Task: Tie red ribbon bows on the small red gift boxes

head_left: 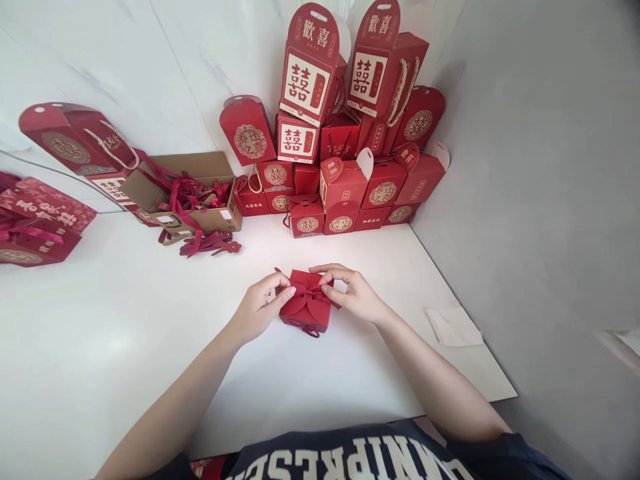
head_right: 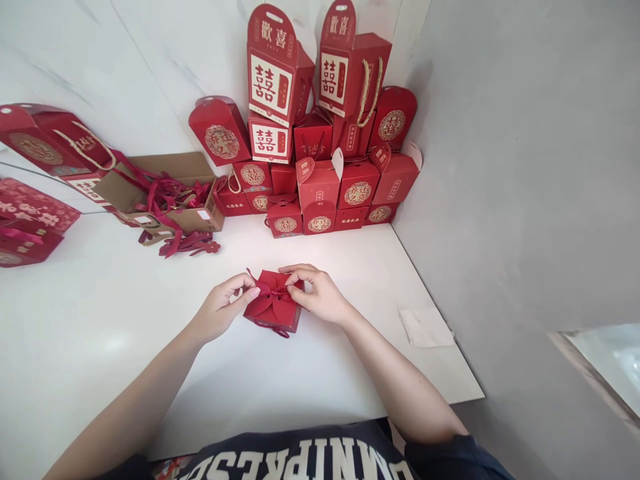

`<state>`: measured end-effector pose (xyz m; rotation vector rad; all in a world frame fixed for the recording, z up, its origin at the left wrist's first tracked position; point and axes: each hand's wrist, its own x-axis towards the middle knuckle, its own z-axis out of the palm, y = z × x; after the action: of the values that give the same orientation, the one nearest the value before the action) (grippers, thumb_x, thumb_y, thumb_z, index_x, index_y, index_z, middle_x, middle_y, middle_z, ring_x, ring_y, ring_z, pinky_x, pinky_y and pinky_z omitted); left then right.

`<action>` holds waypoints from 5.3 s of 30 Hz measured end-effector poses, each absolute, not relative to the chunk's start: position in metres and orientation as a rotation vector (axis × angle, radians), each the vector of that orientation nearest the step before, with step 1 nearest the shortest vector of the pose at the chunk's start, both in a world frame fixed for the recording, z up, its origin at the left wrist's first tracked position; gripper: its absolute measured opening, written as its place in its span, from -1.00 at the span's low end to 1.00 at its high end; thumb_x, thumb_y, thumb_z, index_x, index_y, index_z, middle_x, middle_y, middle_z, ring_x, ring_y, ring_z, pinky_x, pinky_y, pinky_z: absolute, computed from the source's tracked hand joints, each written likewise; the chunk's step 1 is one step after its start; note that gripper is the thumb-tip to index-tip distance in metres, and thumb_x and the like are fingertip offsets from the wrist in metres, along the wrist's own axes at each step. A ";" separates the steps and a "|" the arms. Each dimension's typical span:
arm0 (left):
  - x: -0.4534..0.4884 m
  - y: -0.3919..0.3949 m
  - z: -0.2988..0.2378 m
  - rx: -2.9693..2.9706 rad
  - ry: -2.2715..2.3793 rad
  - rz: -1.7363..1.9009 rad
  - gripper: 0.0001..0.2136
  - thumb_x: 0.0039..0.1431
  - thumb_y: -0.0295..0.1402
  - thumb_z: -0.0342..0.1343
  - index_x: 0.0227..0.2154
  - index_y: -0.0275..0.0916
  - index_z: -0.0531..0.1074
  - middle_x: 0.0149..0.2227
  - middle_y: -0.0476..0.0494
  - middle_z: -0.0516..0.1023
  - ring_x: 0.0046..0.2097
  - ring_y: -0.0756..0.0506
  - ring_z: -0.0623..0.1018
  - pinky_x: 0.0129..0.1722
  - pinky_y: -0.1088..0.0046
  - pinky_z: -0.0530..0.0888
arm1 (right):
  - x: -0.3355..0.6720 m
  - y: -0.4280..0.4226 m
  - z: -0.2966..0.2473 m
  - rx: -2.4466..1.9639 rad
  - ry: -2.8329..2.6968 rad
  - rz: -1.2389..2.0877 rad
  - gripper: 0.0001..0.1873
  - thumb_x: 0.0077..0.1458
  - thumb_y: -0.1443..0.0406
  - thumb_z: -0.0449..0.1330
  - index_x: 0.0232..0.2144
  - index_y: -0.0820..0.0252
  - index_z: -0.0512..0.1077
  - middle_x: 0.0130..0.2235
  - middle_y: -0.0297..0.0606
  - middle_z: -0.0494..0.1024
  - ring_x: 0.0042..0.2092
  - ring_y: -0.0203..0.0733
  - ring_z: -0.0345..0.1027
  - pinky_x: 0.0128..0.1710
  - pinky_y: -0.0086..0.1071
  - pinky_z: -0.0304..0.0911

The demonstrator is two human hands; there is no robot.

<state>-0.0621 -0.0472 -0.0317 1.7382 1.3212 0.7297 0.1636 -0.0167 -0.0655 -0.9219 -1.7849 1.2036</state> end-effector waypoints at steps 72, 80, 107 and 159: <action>-0.070 -0.013 -0.049 2.172 0.991 0.781 -0.80 0.17 -0.25 0.14 -0.50 -0.23 0.40 0.07 -0.23 0.42 0.16 -0.20 0.33 0.18 0.10 0.29 | 0.168 0.004 -0.070 -0.795 -1.784 1.462 -0.64 0.20 0.05 0.15 -0.49 0.16 0.45 0.14 -0.19 0.37 0.16 -0.07 0.27 0.17 -0.15 0.15; -0.064 -0.011 -0.062 1.785 0.966 0.872 -0.62 0.27 -0.14 0.01 -0.58 -0.26 0.42 0.12 -0.26 0.41 0.14 -0.20 0.40 0.15 0.16 0.33 | 0.164 0.002 -0.073 -0.780 -1.735 1.519 -0.65 0.16 0.05 0.19 -0.51 0.17 0.43 0.15 -0.19 0.37 0.10 -0.04 0.34 0.09 -0.16 0.23; -0.054 -0.017 -0.087 1.145 0.894 1.162 -0.71 0.18 -0.25 0.16 -0.58 -0.32 0.45 0.06 -0.18 0.32 -0.03 -0.11 0.44 -0.05 0.40 0.42 | 0.167 0.007 -0.086 -0.772 -1.619 1.604 -0.57 0.16 0.01 0.18 -0.57 0.18 0.34 0.05 -0.21 0.31 0.12 -0.05 0.20 0.05 -0.24 0.17; -0.063 -0.016 -0.068 1.705 0.952 0.893 -0.77 0.00 -0.30 0.31 -0.51 -0.23 0.35 0.13 -0.26 0.34 0.17 -0.25 0.36 0.19 0.11 0.24 | 0.185 -0.003 -0.060 -0.887 -1.782 1.496 -0.69 0.26 0.06 0.06 -0.05 0.01 0.42 0.14 -0.23 0.35 0.14 -0.11 0.26 0.16 -0.22 0.13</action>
<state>-0.0630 -0.0161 -0.0683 1.7049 0.9517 0.8934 0.1850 -0.0025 -0.0595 -0.8867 -1.7820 1.4956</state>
